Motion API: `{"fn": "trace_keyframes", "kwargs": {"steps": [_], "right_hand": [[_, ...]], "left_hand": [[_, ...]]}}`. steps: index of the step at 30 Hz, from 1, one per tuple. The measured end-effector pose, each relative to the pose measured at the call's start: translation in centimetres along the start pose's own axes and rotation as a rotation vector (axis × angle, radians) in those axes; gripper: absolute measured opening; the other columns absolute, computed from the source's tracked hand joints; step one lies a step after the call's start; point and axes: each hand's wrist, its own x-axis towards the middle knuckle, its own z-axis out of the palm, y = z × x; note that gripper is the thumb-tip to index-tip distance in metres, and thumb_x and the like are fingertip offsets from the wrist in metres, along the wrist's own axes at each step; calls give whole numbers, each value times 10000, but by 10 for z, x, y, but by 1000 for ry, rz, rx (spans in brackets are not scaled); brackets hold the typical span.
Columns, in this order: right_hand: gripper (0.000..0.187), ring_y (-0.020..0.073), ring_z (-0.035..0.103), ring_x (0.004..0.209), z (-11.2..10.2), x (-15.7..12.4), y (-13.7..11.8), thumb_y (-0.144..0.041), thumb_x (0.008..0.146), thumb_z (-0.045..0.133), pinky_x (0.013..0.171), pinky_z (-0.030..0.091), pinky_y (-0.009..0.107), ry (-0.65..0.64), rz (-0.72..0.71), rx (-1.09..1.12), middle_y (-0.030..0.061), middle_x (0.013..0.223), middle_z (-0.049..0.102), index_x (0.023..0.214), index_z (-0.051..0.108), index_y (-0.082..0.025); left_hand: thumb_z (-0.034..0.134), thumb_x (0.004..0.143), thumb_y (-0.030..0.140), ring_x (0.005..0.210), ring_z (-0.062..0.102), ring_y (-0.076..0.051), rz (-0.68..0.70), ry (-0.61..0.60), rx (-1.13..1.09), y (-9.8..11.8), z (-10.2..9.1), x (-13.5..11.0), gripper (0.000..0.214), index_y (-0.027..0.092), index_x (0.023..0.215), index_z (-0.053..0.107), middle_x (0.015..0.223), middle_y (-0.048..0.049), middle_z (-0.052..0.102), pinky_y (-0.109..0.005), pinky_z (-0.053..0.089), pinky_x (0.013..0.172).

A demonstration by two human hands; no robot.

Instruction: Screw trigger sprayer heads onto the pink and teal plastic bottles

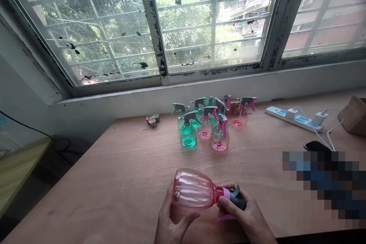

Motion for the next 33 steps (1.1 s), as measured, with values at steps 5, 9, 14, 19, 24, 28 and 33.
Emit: {"fn": "trace_keyframes", "kwargs": {"steps": [5, 9, 14, 19, 24, 28, 33], "right_hand": [[390, 175, 653, 595, -1, 1, 1, -473, 763, 790, 630, 544, 294, -37, 2, -9, 1, 661, 687, 969, 655, -170], [383, 180, 658, 600, -1, 1, 0, -482, 763, 784, 619, 539, 287, -62, -1, -62, -2, 659, 690, 961, 648, -183], [383, 170, 633, 557, 4, -1, -3, -496, 744, 792, 589, 525, 272, 29, -10, -26, -11, 589, 676, 920, 668, -179], [395, 162, 628, 558, 4, -1, -2, -505, 748, 789, 591, 533, 267, 69, -4, 21, -11, 587, 676, 927, 666, -174], [386, 171, 653, 583, 0, 1, -1, -482, 757, 789, 620, 538, 276, -3, -3, -34, -5, 628, 685, 954, 672, -171], [386, 181, 655, 592, 2, 1, -1, -480, 748, 794, 613, 546, 285, -3, -2, -57, -2, 654, 686, 947, 679, -171], [388, 184, 635, 571, 6, 0, -3, -502, 741, 791, 588, 547, 290, 73, -3, 43, -10, 602, 670, 922, 669, -180]], "left_hand": [[886, 587, 440, 1382, 467, -339, 18, 16, -34, -3, 3, -2, 894, 263, 1389, 535, 1432, -62, 597, -455, 338, 1183], [855, 603, 525, 1371, 480, -346, -46, -29, -188, -1, 3, -3, 938, 232, 1420, 500, 1464, -88, 563, -424, 377, 1162], [834, 654, 487, 1390, 451, -363, -63, -73, -146, 5, 2, -2, 871, 219, 1416, 511, 1482, -110, 538, -470, 346, 1175], [817, 692, 445, 1468, 328, -319, 48, 6, -34, 7, 2, -5, 753, 338, 1384, 540, 1555, -7, 452, -454, 213, 1233], [805, 682, 509, 1435, 392, -318, -4, -51, -171, 0, 2, -5, 886, 278, 1458, 444, 1511, -62, 510, -426, 307, 1202], [815, 675, 494, 1405, 433, -343, -3, -28, -100, -3, 0, -2, 807, 223, 1383, 539, 1475, -96, 544, -453, 294, 1205], [860, 633, 428, 1426, 401, -339, 58, 18, -8, 2, 2, -1, 786, 292, 1352, 574, 1496, -36, 528, -455, 266, 1217]]}}
